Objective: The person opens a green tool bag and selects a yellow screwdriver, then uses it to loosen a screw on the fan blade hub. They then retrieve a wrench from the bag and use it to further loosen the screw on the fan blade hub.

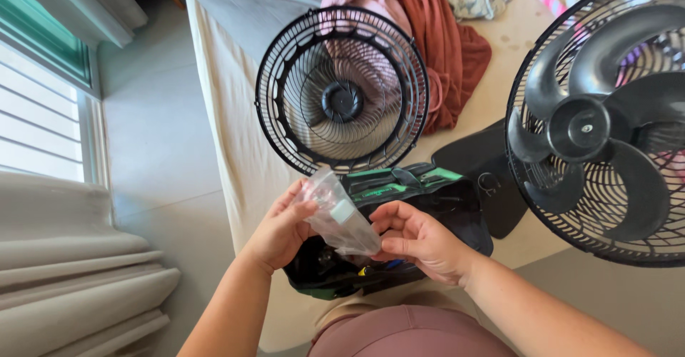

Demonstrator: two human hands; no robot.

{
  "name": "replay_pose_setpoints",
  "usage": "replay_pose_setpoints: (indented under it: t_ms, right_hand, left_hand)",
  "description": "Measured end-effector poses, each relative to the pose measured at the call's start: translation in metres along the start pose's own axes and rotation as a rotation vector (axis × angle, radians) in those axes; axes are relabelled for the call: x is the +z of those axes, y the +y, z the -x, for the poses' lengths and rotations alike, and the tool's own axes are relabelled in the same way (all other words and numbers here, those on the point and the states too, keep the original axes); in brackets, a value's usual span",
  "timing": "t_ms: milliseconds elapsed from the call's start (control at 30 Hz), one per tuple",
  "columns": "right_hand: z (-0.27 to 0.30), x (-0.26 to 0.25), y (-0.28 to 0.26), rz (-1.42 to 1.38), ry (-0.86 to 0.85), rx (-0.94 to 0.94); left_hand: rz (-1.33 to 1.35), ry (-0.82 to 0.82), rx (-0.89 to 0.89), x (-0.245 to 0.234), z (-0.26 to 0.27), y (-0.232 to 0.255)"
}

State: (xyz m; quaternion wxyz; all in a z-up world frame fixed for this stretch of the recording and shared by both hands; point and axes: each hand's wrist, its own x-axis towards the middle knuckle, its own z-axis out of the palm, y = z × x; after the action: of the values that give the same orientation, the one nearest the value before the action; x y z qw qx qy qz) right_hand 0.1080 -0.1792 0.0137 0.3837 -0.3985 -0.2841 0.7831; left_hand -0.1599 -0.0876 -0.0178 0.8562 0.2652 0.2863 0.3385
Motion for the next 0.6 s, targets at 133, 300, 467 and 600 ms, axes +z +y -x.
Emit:
replay_pose_setpoints:
  t_ms: [133,300,467,600]
  right_hand:
    - [-0.001,-0.003,0.000,0.054,0.069,-0.055]
    - [0.002,-0.005,0.004,-0.004,0.135,-0.059]
    - [0.002,-0.003,0.000,0.028,0.157,-0.058]
    - [-0.002,-0.014,0.000,0.161,0.259,-0.075]
  left_hand:
    - [-0.189,-0.009,0.074,0.025,0.002,0.010]
    - [-0.219,-0.010,0.099,0.047,0.001,0.016]
    - [-0.272,-0.007,0.155,0.050,0.000,0.016]
    - [-0.455,0.044,0.139,0.034,-0.004,0.005]
